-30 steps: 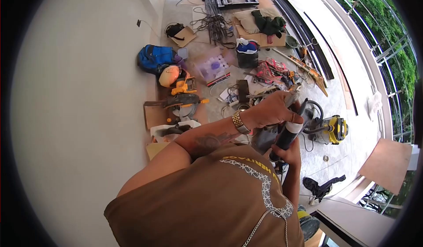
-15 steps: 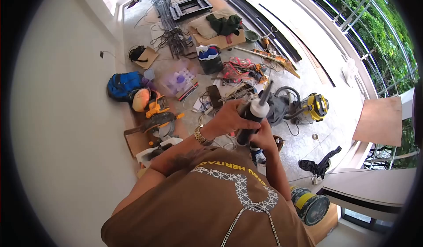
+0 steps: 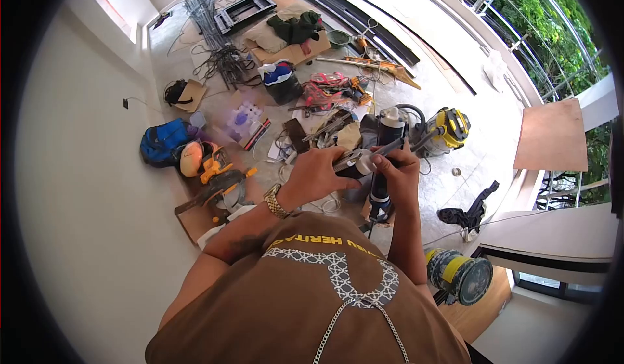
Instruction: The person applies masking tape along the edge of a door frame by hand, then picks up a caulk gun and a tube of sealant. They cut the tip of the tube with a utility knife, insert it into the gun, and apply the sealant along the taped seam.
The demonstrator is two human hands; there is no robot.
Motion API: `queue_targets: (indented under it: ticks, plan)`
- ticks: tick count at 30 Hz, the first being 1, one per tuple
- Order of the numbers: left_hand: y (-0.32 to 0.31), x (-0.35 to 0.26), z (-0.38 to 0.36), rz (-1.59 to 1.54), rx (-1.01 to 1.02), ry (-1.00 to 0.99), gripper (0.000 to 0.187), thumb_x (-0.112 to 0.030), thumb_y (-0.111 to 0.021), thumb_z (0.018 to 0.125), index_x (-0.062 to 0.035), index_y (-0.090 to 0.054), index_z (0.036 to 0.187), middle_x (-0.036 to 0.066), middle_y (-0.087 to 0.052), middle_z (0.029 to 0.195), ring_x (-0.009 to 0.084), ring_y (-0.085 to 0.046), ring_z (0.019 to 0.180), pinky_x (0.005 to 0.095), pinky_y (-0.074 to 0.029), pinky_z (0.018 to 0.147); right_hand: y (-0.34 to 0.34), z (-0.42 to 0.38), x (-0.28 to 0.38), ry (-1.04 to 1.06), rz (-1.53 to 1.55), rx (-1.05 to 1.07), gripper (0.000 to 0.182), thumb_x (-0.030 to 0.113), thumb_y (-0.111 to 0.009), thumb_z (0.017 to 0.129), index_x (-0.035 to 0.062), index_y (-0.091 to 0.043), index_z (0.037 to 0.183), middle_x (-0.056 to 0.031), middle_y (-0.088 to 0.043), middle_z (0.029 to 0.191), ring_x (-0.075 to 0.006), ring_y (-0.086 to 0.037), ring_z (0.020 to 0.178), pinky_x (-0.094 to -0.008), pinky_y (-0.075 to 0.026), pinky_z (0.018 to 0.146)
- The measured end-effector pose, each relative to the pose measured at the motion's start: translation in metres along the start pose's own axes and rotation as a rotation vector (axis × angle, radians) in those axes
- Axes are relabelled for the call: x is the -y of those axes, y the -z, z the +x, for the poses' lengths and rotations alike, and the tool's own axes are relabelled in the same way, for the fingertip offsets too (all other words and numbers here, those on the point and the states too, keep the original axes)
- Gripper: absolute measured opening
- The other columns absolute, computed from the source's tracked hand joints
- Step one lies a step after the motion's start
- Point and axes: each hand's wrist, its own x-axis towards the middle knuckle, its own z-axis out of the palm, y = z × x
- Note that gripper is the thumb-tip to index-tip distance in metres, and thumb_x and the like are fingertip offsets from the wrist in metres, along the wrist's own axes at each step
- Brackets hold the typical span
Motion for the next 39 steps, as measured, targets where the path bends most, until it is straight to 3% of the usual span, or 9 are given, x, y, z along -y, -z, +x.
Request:
queue_targets:
  ticks: [2,4,10,16,18,19,27,34,39]
  plan:
    - [0.001,0.0,0.002,-0.007,0.012,-0.005,0.057,-0.046,-0.091,0.065,-0.0065,-0.073,0.102,0.014,-0.072,0.085,0.0339,-0.071,0.08,0.0415,-0.054,0.072,0.003,-0.002,0.001,-0.062,0.092,0.024,0.024,0.016,-0.085,0.083,-0.0022,-0.077,0.096,-0.006,-0.075,0.103,-0.0091,-0.064,0.081,-0.0228,-0.05,0.07]
    - [0.002,-0.003,0.003,-0.013,0.027,-0.006,0.055,-0.043,-0.091,0.065,-0.0069,-0.072,0.102,0.013,-0.072,0.086,0.034,-0.071,0.081,0.0415,-0.054,0.072,0.001,-0.004,0.015,-0.124,0.172,0.057,0.017,0.008,-0.084,0.075,-0.0017,-0.079,0.088,-0.015,-0.064,0.121,-0.0261,-0.063,0.111,-0.0356,-0.041,0.105]
    - [-0.001,-0.01,0.005,-0.017,-0.007,-0.047,0.051,-0.038,-0.09,0.066,-0.0067,-0.071,0.101,0.013,-0.072,0.086,0.0347,-0.071,0.081,0.0417,-0.054,0.073,-0.006,-0.009,0.022,-0.194,0.061,-0.085,0.024,0.004,-0.082,0.075,-0.0021,-0.079,0.098,-0.0082,-0.063,0.114,-0.0213,-0.063,0.107,-0.0332,-0.047,0.095]
    - [-0.001,-0.004,0.005,-0.14,0.024,-0.077,0.057,-0.036,-0.091,0.067,-0.0057,-0.072,0.11,0.015,-0.074,0.092,0.0311,-0.072,0.086,0.0383,-0.054,0.079,0.01,-0.014,0.023,-0.134,0.252,0.136,0.024,0.005,-0.074,0.084,-0.0041,-0.077,0.106,-0.0068,-0.062,0.117,-0.0196,-0.063,0.108,-0.0335,-0.05,0.092]
    - [0.002,0.01,0.01,-0.337,0.339,-0.061,0.061,-0.031,-0.09,0.07,-0.0028,-0.069,0.12,0.015,-0.075,0.1,0.0215,-0.07,0.095,0.036,-0.052,0.085,0.01,-0.017,0.021,-0.086,0.21,0.203,0.026,0.006,-0.071,0.086,-0.0055,-0.075,0.109,-0.009,-0.066,0.119,-0.0189,-0.065,0.107,-0.0316,-0.051,0.091]
    - [0.002,0.015,0.007,-0.362,0.319,-0.069,0.06,-0.03,-0.091,0.071,-0.0027,-0.069,0.12,0.01,-0.074,0.101,0.0156,-0.066,0.096,0.0332,-0.051,0.086,0.006,-0.018,0.021,-0.13,0.237,0.216,0.027,0.006,-0.071,0.086,-0.006,-0.074,0.11,-0.0104,-0.068,0.118,-0.0187,-0.066,0.105,-0.0307,-0.051,0.092]
    - [0.028,0.103,0.004,-0.858,0.755,0.252,0.061,-0.028,-0.091,0.072,0.0044,-0.067,0.117,0.002,-0.069,0.092,0.011,-0.06,0.083,0.0281,-0.048,0.073,-0.04,0.002,-0.012,-0.192,0.376,0.46,0.045,0.028,-0.082,0.085,-0.007,-0.07,0.111,-0.0136,-0.073,0.107,-0.0215,-0.068,0.1,-0.0327,-0.051,0.092]
    - [0.098,0.159,-0.005,-0.654,0.263,-0.029,0.057,-0.027,-0.089,0.071,-0.0018,-0.07,0.119,0.007,-0.074,0.098,0.0147,-0.066,0.089,0.0318,-0.051,0.081,-0.129,0.056,-0.019,-0.158,0.168,0.328,0.021,0.014,-0.081,0.083,-0.0028,-0.072,0.093,-0.01,-0.072,0.099,-0.0181,-0.068,0.094,-0.0327,-0.051,0.091]
    - [0.17,0.215,0.016,-0.39,0.022,-0.043,0.059,-0.036,-0.082,0.064,-0.0098,-0.073,0.116,0.011,-0.072,0.103,0.0344,-0.07,0.092,0.041,-0.055,0.08,-0.204,0.083,-0.026,-0.185,-0.002,0.121,0.021,0.011,-0.074,0.088,-0.0056,-0.068,0.099,-0.0123,-0.067,0.103,-0.0203,-0.064,0.096,-0.0373,-0.051,0.094]
